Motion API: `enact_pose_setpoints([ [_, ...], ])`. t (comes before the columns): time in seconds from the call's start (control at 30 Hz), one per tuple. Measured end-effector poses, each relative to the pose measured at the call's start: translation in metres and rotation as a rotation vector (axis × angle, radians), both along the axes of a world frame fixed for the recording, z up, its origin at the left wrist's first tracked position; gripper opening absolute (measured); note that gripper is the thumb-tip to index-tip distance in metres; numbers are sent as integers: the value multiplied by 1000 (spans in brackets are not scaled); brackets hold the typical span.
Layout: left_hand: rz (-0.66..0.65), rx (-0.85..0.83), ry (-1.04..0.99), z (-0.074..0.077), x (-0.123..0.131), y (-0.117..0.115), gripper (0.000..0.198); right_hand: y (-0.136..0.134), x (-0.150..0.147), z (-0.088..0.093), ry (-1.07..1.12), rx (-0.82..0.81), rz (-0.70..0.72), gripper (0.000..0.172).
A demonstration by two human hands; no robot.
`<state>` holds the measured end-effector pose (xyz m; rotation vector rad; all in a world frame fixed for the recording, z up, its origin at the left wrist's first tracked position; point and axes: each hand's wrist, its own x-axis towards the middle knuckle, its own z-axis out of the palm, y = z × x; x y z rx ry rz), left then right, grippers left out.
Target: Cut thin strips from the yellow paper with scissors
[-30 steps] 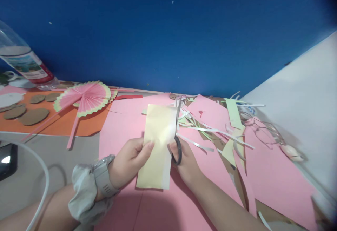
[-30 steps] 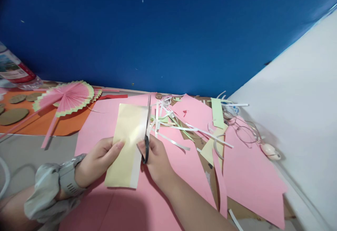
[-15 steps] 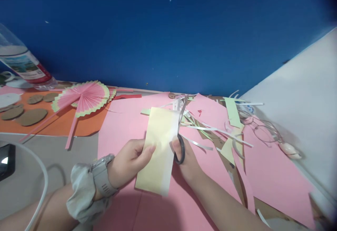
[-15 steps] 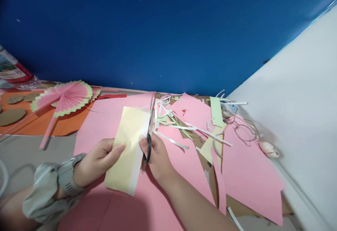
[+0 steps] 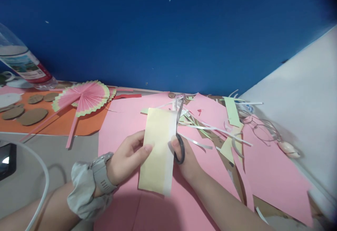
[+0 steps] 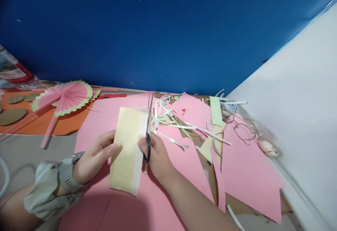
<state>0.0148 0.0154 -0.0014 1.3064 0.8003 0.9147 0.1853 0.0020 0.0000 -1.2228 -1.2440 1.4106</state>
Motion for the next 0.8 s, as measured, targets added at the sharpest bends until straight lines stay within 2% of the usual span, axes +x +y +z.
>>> enact_pose_setpoints([
  [0.1, 112, -15, 13, -3, 2, 3, 28, 0, 0, 1, 12, 19, 65, 48],
  [0.2, 165, -44, 70, -5, 3, 4, 31, -1, 0, 0, 18, 12, 96, 46],
  [0.53, 188, -2, 150, -1, 1, 2, 36, 0, 0, 1, 34, -25, 156, 49],
  [0.8, 175, 50, 89, -1, -1, -2, 37, -1, 0, 5, 20, -29, 153, 47],
])
